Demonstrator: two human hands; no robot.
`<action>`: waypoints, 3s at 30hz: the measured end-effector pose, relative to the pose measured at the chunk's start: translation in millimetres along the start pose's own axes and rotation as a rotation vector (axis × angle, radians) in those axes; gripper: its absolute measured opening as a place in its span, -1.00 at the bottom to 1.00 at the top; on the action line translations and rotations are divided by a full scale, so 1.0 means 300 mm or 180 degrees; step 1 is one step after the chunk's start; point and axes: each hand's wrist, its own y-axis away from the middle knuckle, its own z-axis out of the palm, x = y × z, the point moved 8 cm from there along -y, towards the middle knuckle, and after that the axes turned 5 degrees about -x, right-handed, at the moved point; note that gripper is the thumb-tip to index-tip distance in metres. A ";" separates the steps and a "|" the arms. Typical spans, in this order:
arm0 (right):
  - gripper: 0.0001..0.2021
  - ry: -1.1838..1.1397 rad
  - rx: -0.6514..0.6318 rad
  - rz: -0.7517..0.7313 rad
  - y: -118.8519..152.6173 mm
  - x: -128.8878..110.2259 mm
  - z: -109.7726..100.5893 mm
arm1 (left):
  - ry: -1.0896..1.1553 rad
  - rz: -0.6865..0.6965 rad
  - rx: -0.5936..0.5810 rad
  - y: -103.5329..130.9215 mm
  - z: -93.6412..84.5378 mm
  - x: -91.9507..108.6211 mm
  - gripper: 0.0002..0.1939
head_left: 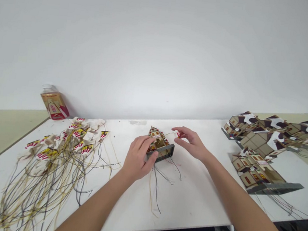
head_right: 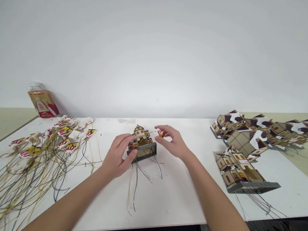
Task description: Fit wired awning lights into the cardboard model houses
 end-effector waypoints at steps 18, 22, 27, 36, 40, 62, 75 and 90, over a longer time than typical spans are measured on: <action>-0.82 0.1728 0.0586 -0.0845 0.068 -0.161 0.099 | 0.0036 -0.0024 -0.0091 -0.016 -0.012 0.000 -0.65; -0.82 0.2042 0.0624 -0.1081 0.069 -0.189 0.100 | -0.0014 0.0058 -0.0098 -0.019 -0.010 0.013 -0.67; -0.88 0.2056 0.0566 -0.1200 0.071 -0.194 0.105 | 0.0043 0.0032 -0.0129 -0.026 -0.019 0.008 -0.69; -0.89 0.2036 0.0583 -0.1560 0.088 -0.205 0.129 | 0.0247 0.0436 -0.0235 -0.032 -0.027 -0.007 -0.66; -0.86 0.2050 0.0515 -0.1639 0.092 -0.206 0.142 | 0.0088 0.0597 -0.0243 -0.021 -0.012 0.009 -0.72; -0.52 0.1812 -0.0205 -0.0506 0.042 -0.169 0.163 | 0.0289 -0.0172 -0.1016 -0.024 0.038 -0.016 -0.51; -0.74 0.2727 0.0323 -0.1367 0.080 -0.190 0.183 | 0.1673 -0.2235 -0.0282 -0.001 0.030 -0.218 -0.31; -0.79 0.3001 0.0666 -0.1632 0.118 -0.257 0.225 | -0.0042 -0.3324 -0.2067 -0.211 0.203 -0.259 -0.28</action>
